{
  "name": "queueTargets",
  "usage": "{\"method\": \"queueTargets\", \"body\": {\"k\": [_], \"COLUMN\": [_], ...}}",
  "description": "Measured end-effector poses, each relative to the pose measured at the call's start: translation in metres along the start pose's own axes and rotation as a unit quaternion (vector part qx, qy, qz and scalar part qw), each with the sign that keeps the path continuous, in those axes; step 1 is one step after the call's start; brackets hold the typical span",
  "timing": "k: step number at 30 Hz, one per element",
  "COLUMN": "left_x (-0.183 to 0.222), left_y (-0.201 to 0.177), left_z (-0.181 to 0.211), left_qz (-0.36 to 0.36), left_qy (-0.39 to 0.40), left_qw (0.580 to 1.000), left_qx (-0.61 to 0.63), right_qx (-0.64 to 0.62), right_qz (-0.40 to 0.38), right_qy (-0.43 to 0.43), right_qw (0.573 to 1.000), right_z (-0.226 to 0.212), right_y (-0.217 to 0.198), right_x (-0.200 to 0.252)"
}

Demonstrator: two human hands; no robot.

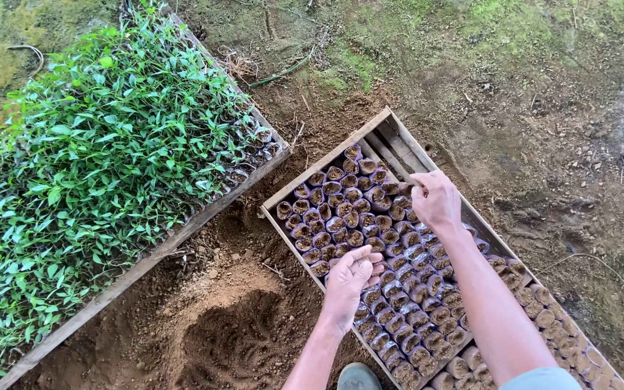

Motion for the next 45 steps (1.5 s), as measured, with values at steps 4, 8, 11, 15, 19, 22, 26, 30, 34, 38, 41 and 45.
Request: {"method": "queueTargets", "body": {"k": [4,8,11,15,19,22,26,30,34,38,41,45], "left_x": [-0.001,-0.002,0.001,0.004,0.013,0.016,0.024,0.045,0.088,0.149,0.194,0.242], "left_y": [-0.001,-0.003,-0.005,-0.013,-0.019,-0.024,-0.032,-0.052,-0.092,-0.146,-0.184,-0.237], "left_z": [-0.001,-0.003,-0.003,-0.006,-0.001,-0.001,-0.005,-0.01,-0.025,-0.065,-0.083,-0.119], "left_qz": [0.0,-0.003,-0.004,-0.001,0.007,0.016,0.016,0.034,0.128,0.235,0.297,0.389], "left_qy": [0.003,0.007,0.009,0.014,0.02,0.022,0.034,0.07,0.099,0.108,0.144,0.212], "left_qw": [1.0,1.0,1.0,1.0,0.999,0.999,0.999,0.995,0.985,0.962,0.939,0.896], "left_qx": [-0.009,0.004,0.012,0.028,0.028,0.036,0.035,0.062,0.06,0.091,0.095,0.016], "right_qx": [0.023,0.039,0.035,0.022,0.029,0.026,0.042,0.044,-0.007,-0.036,0.043,0.099], "right_qz": [0.023,0.026,0.036,0.044,0.045,0.053,0.073,0.148,0.1,-0.158,-0.274,-0.359], "right_qy": [-0.067,-0.084,-0.088,-0.066,-0.059,-0.07,-0.063,-0.127,-0.207,-0.27,-0.347,-0.428], "right_qw": [0.997,0.995,0.995,0.997,0.997,0.996,0.994,0.98,0.973,0.949,0.896,0.824], "right_z": [-0.01,-0.011,-0.012,-0.008,-0.011,-0.014,-0.023,-0.064,-0.141,-0.213,-0.257,-0.355], "right_y": [0.001,0.004,0.005,0.011,0.011,0.009,0.003,-0.018,-0.033,-0.018,0.007,-0.025], "right_x": [0.002,0.003,0.004,0.004,0.007,0.008,0.018,0.052,0.101,0.167,0.211,0.271]}}
Point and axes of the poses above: each hand's wrist, its own x-axis away from the middle knuckle, its own y-axis out of the palm, z = x × y, the point moved 6 cm from there along -x, towards the middle knuckle, and after that the axes turned 4 degrees about x, right-handed, at the moved point
